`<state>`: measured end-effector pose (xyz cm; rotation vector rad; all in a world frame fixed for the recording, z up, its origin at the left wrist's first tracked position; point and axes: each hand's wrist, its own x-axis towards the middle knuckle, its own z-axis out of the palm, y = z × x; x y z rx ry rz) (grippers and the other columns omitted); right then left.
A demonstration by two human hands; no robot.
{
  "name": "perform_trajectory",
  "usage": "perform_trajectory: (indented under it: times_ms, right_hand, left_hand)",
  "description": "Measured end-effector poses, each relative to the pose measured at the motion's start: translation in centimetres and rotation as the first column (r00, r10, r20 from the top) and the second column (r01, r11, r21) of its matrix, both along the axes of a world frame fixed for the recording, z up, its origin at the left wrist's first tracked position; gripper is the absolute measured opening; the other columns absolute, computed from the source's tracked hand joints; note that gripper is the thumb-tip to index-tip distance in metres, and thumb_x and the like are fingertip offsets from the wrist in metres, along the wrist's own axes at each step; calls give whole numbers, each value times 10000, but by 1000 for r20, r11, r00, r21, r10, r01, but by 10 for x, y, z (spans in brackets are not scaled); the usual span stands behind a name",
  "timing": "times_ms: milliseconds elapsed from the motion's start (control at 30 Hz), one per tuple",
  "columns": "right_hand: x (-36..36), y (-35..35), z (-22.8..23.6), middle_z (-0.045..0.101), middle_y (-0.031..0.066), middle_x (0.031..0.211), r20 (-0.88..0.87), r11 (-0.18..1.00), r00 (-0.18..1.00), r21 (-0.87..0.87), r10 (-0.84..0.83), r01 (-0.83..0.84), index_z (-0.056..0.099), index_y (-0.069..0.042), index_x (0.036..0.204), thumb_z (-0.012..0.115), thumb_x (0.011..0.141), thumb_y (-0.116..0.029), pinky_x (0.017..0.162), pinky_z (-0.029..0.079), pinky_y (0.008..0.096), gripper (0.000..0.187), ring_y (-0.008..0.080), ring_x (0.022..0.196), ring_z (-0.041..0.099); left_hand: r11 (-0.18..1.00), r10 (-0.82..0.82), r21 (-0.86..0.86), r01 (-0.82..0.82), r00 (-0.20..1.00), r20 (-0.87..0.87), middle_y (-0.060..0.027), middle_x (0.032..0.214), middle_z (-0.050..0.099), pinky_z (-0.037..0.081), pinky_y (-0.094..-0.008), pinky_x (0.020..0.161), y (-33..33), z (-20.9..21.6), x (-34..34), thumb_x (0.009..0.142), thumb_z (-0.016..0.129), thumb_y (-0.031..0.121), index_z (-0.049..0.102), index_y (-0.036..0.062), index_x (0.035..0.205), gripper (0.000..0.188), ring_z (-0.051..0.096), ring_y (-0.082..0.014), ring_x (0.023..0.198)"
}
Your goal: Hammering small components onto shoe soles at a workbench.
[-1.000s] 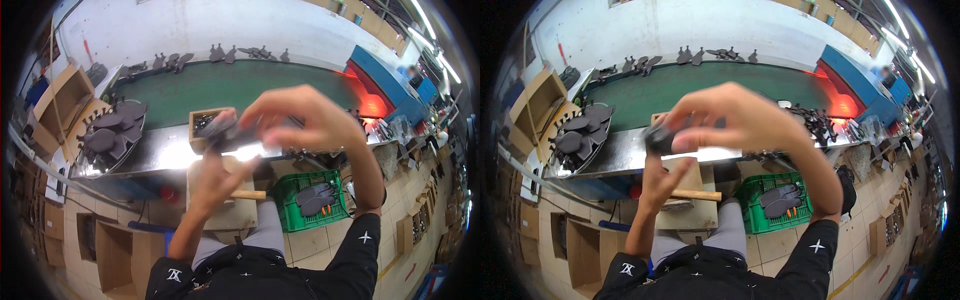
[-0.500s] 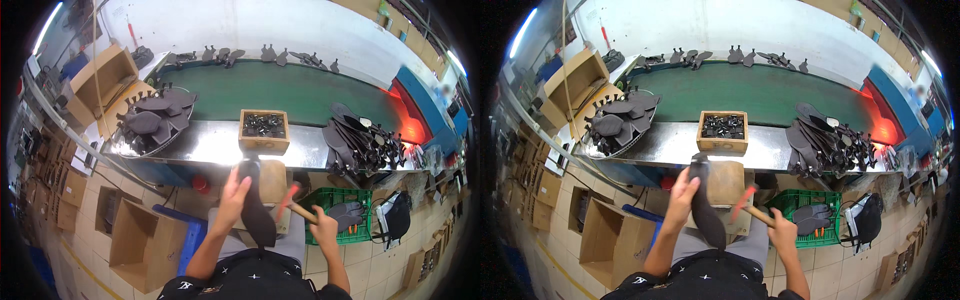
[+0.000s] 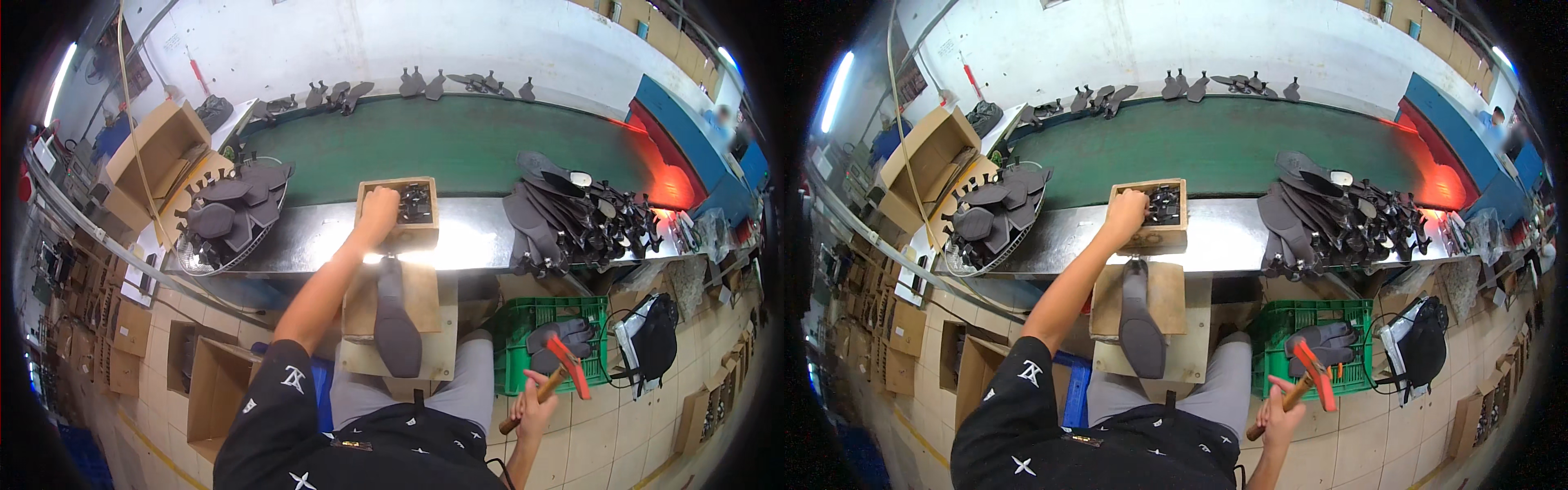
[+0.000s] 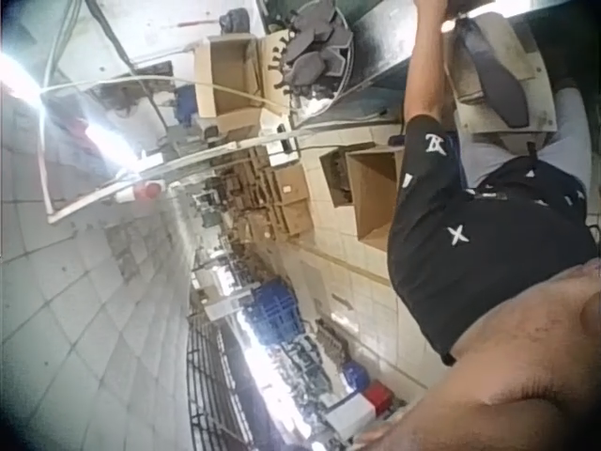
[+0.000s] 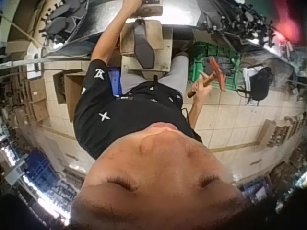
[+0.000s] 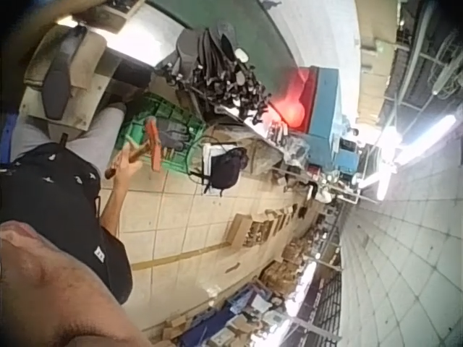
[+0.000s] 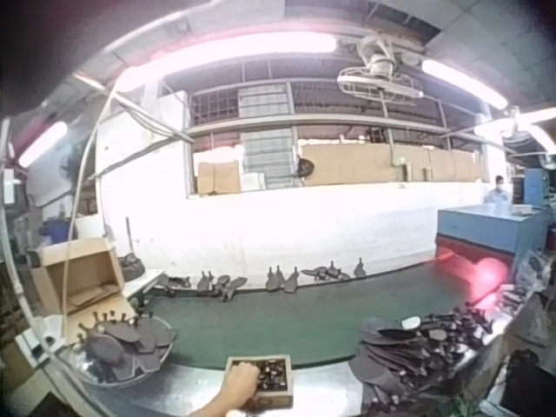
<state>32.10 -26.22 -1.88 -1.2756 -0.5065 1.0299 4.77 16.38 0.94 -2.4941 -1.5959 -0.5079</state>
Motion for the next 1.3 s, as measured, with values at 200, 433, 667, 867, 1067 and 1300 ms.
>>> perform_trajectory:
  times_ms: [200, 433, 667, 867, 1067, 1300]
  right_hand:
    - [-6, 51, 18, 433, -21, 507, 170, 993, 980, 34, 104, -111, 647, 21, 1087, 592, 976, -135, 359, 305, 228, 199, 53, 375, 371]
    - [-29, 115, 74, 720, 108, 870, 252, 914, 941, 278, 226, -294, 657, 21, 1131, 580, 974, -83, 370, 295, 183, 204, 7, 401, 393]
    - [-80, 126, 140, 687, 95, 891, 251, 785, 889, 419, 384, -457, 644, 17, 1162, 688, 925, -129, 424, 343, 174, 282, 17, 481, 452]
    - [-109, 111, 156, 669, 100, 948, 302, 661, 805, 461, 511, -592, 651, 15, 1123, 742, 871, -97, 482, 393, 176, 290, 44, 600, 542]
    - [-133, 121, 137, 671, 189, 1089, 316, 683, 867, 533, 387, -499, 632, 23, 992, 698, 876, -4, 473, 413, 176, 136, 40, 565, 535]
    - [-133, 146, 103, 718, 176, 1036, 343, 799, 812, 224, 472, -558, 630, 27, 964, 702, 870, -12, 393, 345, 177, 124, 14, 461, 471]
  left_hand:
    - [970, -126, -188, 153, 981, 150, -195, 756, 689, 539, -443, 711, -1, 13, -14, 726, 738, 99, 728, -4, 783, 118, 679, -362, 752]
    - [941, 142, -227, 252, 314, 939, -36, 671, 661, 399, -202, 481, -117, 92, -8, 888, 711, 126, 743, -31, 963, 177, 562, -56, 544]
    - [815, 262, -190, 547, -55, 964, -82, 706, 657, 371, -205, 400, -274, 149, 3, 882, 720, 95, 691, -37, 958, 155, 604, -131, 495]
    - [892, -367, 231, 389, 326, 871, -113, 867, 689, 501, -240, 541, -296, 143, -24, 842, 739, 1, 699, -20, 992, 157, 651, -129, 660]
    - [788, 269, -155, 596, -107, 957, -53, 875, 648, 429, -211, 565, -295, 98, -18, 937, 666, 100, 675, -21, 975, 127, 548, -74, 665]
    - [727, 363, -218, 651, -96, 927, 2, 909, 642, 439, -207, 677, -265, 51, -28, 915, 703, 138, 671, -15, 1035, 196, 546, -59, 774]
